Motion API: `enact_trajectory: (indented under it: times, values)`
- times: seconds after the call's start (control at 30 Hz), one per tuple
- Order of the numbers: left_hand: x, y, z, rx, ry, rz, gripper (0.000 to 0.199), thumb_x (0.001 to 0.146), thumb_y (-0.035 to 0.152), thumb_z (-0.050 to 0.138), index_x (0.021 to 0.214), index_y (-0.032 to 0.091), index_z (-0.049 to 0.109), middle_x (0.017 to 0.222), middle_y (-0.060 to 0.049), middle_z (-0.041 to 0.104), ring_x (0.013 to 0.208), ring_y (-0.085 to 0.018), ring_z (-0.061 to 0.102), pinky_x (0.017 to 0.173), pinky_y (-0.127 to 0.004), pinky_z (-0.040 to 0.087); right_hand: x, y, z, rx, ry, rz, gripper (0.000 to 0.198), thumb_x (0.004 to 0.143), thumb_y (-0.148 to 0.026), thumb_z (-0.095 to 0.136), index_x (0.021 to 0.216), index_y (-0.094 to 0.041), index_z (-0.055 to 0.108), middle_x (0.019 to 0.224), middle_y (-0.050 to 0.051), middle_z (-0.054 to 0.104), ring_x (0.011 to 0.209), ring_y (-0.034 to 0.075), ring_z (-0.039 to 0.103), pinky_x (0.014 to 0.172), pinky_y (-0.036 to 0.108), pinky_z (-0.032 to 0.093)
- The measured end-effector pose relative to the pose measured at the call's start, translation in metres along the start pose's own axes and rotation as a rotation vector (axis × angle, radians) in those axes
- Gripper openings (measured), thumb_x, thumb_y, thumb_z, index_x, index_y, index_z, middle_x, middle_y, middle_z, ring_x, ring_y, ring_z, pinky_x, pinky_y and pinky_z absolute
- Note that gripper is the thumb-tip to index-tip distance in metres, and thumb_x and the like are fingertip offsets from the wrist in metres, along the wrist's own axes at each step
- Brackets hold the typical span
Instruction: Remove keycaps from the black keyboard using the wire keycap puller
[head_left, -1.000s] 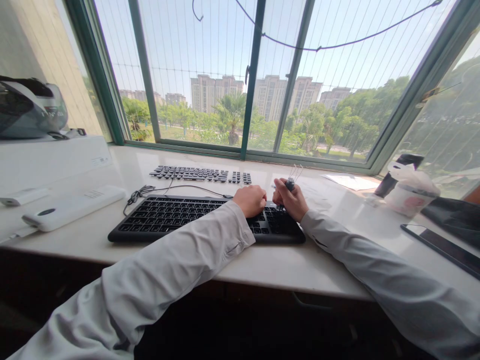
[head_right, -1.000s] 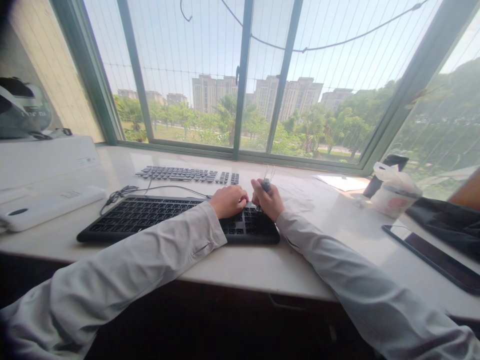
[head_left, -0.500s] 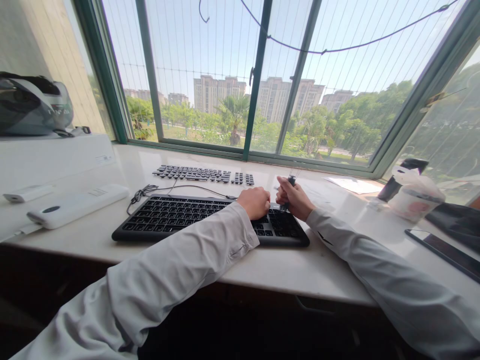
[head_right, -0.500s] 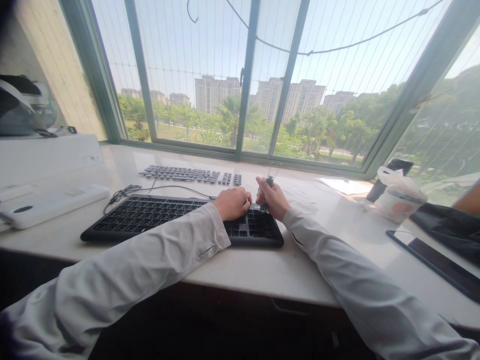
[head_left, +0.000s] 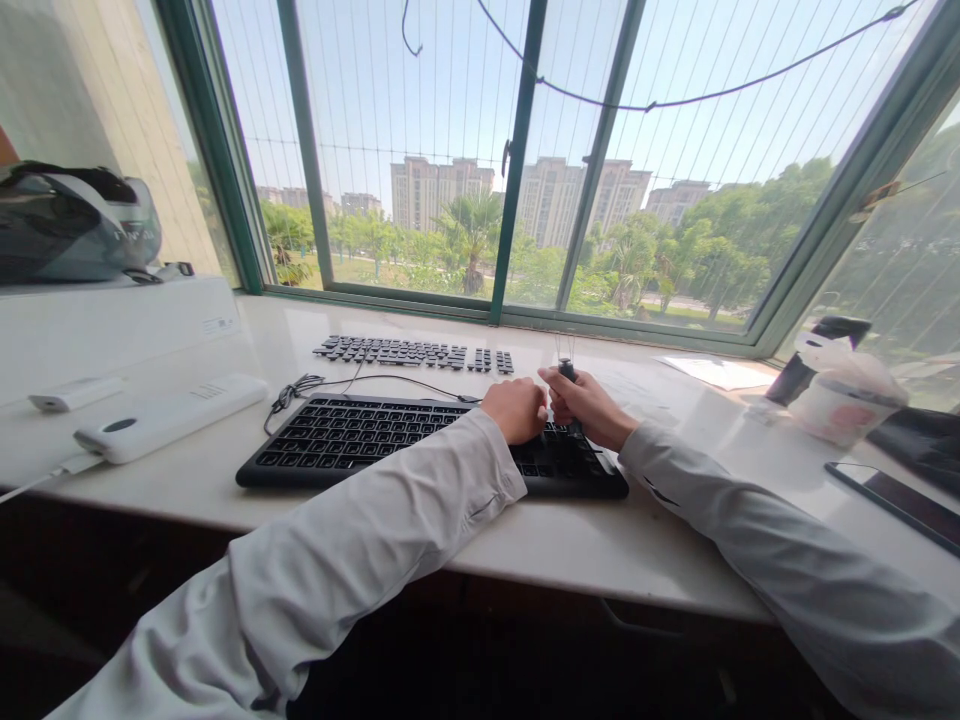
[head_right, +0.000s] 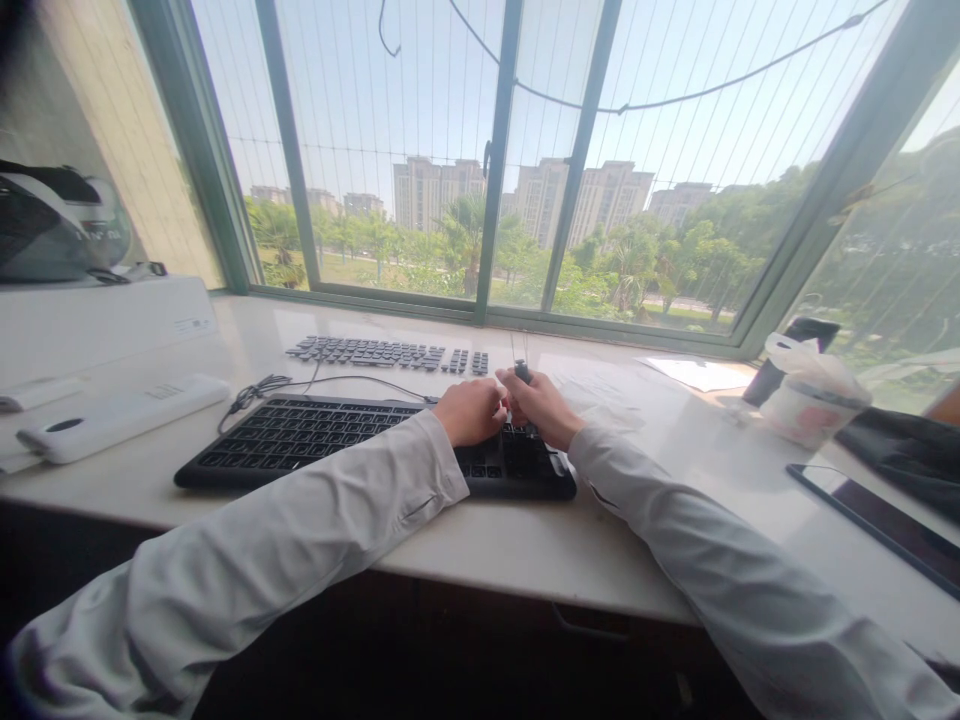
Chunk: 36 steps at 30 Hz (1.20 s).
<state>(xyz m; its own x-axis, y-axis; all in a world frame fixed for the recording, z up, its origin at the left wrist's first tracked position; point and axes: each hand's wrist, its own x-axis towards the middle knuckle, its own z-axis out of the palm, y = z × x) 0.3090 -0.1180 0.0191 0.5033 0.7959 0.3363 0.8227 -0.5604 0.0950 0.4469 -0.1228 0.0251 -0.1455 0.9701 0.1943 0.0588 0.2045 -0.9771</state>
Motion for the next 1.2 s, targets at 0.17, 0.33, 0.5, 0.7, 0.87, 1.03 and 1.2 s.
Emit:
enact_trajectory:
  times: [0.17, 0.33, 0.5, 0.7, 0.87, 1.03, 1.2]
  values:
    - [0.001, -0.001, 0.001, 0.003, 0.006, 0.028, 0.027, 0.085, 0.03, 0.045, 0.097, 0.025, 0.069, 0.105, -0.007, 0.066, 0.095, -0.023, 0.064, 0.079, -0.035, 0.051, -0.003, -0.01, -0.006, 0.184, 0.015, -0.085, 0.05, 0.078, -0.045, 0.067, 0.059, -0.022, 0.027, 0.045, -0.011, 0.02, 0.04, 0.005, 0.017, 0.037, 0.021, 0.02]
    - [0.003, -0.002, 0.002, -0.003, -0.006, 0.036, 0.025, 0.084, 0.029, 0.047, 0.096, 0.024, 0.069, 0.105, -0.006, 0.067, 0.095, -0.022, 0.064, 0.081, -0.033, 0.05, 0.0, -0.017, -0.017, 0.242, 0.129, -0.164, 0.054, 0.076, -0.044, 0.069, 0.059, -0.023, 0.023, 0.046, -0.011, 0.017, 0.04, 0.005, 0.016, 0.035, 0.021, 0.02]
    - [0.001, 0.0, -0.001, -0.058, 0.012, 0.075, 0.028, 0.086, 0.032, 0.047, 0.1, 0.027, 0.07, 0.108, -0.004, 0.067, 0.097, -0.021, 0.063, 0.083, -0.033, 0.05, 0.005, -0.015, -0.033, 0.28, 0.251, -0.141, 0.053, 0.074, -0.039, 0.07, 0.058, -0.023, 0.022, 0.045, -0.011, 0.016, 0.039, 0.005, 0.016, 0.033, 0.021, 0.018]
    - [-0.005, 0.012, -0.004, -0.1, 0.005, 0.165, 0.029, 0.084, 0.029, 0.049, 0.103, 0.03, 0.072, 0.112, 0.0, 0.067, 0.098, -0.02, 0.063, 0.085, -0.031, 0.05, 0.009, -0.006, -0.036, 0.276, 0.363, -0.197, 0.05, 0.074, -0.039, 0.068, 0.057, -0.024, 0.023, 0.044, -0.011, 0.019, 0.037, 0.005, 0.018, 0.031, 0.022, 0.021]
    - [-0.007, 0.016, -0.003, -0.162, 0.025, 0.161, 0.027, 0.08, 0.027, 0.054, 0.097, 0.03, 0.074, 0.106, 0.001, 0.07, 0.095, -0.019, 0.064, 0.086, -0.03, 0.05, 0.007, -0.002, -0.026, 0.308, 0.313, -0.225, 0.047, 0.075, -0.038, 0.067, 0.057, -0.023, 0.026, 0.045, -0.011, 0.02, 0.037, 0.004, 0.019, 0.033, 0.021, 0.019]
    - [-0.004, 0.015, 0.0, -0.25, -0.002, 0.114, 0.026, 0.076, 0.026, 0.057, 0.096, 0.028, 0.075, 0.099, 0.002, 0.072, 0.094, -0.018, 0.065, 0.089, -0.027, 0.049, 0.005, -0.003, -0.023, 0.376, 0.291, -0.187, 0.046, 0.074, -0.038, 0.067, 0.057, -0.023, 0.027, 0.044, -0.011, 0.019, 0.037, 0.004, 0.017, 0.033, 0.021, 0.018]
    - [-0.001, 0.013, 0.003, -0.287, -0.051, 0.062, 0.027, 0.079, 0.028, 0.055, 0.099, 0.027, 0.074, 0.098, 0.001, 0.073, 0.094, -0.017, 0.065, 0.088, -0.026, 0.049, 0.008, -0.003, -0.025, 0.444, 0.291, -0.166, 0.047, 0.075, -0.036, 0.066, 0.057, -0.024, 0.024, 0.045, -0.011, 0.017, 0.036, 0.005, 0.016, 0.032, 0.022, 0.018]
